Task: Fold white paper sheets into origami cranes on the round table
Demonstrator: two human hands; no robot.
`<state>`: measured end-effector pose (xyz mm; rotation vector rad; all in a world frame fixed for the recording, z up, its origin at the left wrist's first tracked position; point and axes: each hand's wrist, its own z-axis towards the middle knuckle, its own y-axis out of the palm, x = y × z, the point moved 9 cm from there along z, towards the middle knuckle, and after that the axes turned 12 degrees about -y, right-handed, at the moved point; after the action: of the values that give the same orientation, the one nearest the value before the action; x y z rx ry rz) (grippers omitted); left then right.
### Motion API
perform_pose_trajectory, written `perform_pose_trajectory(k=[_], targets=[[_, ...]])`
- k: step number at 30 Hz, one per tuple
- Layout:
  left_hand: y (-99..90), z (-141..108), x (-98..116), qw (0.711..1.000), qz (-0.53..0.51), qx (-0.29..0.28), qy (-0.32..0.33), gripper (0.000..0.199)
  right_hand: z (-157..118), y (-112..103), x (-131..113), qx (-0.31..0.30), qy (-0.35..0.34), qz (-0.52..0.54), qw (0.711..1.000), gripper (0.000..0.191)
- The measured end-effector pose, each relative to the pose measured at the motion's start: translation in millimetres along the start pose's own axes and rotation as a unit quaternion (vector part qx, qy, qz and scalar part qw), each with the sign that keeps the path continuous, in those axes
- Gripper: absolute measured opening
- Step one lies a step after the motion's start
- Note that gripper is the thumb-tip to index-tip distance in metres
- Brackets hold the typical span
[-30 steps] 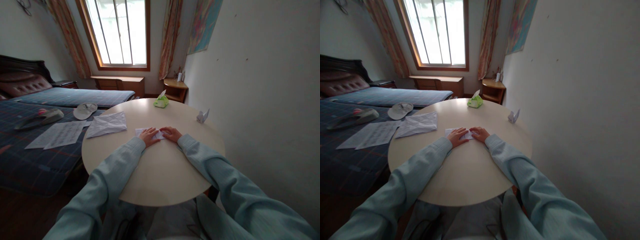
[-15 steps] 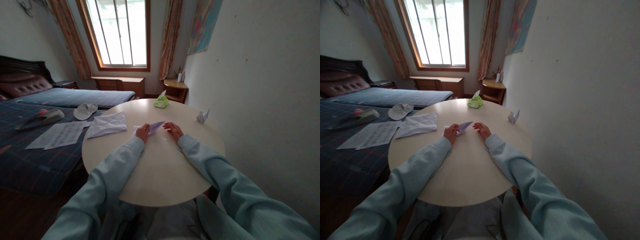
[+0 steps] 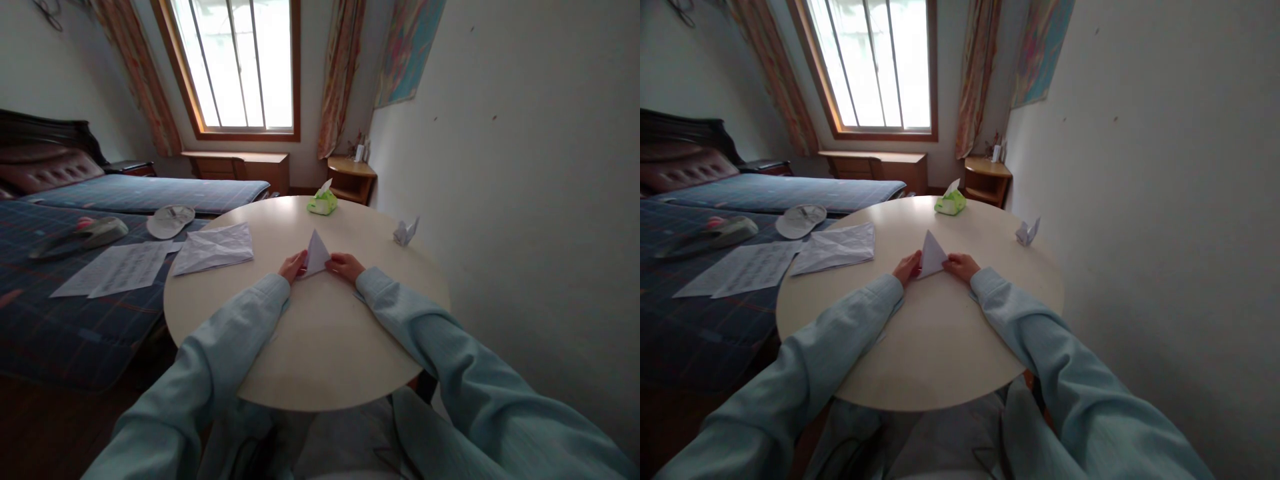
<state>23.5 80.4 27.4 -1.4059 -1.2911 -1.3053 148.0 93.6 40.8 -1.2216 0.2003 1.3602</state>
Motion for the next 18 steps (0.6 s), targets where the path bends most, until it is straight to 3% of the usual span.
perform_pose_trajectory(k=[5, 11, 18], targets=[[5.8, -0.1, 1.6, 0.997, 0.065, -0.018, 0.030, 0.035, 0.0, -3.7, 3.9, 0.026, 0.039, 0.044, 0.998, 0.029], [7.4, 0.0, 4.5, 0.998, 0.044, -0.036, 0.023, 0.041, -2.3, -11.0, 8.5, 0.063, 0.090, 0.092, 0.990, 0.034], [-0.9, -2.8, 11.1, 0.999, 0.025, 0.007, 0.026, 0.027, -4.9, -10.7, 11.5, 0.048, 0.118, 0.095, 0.987, 0.034]])
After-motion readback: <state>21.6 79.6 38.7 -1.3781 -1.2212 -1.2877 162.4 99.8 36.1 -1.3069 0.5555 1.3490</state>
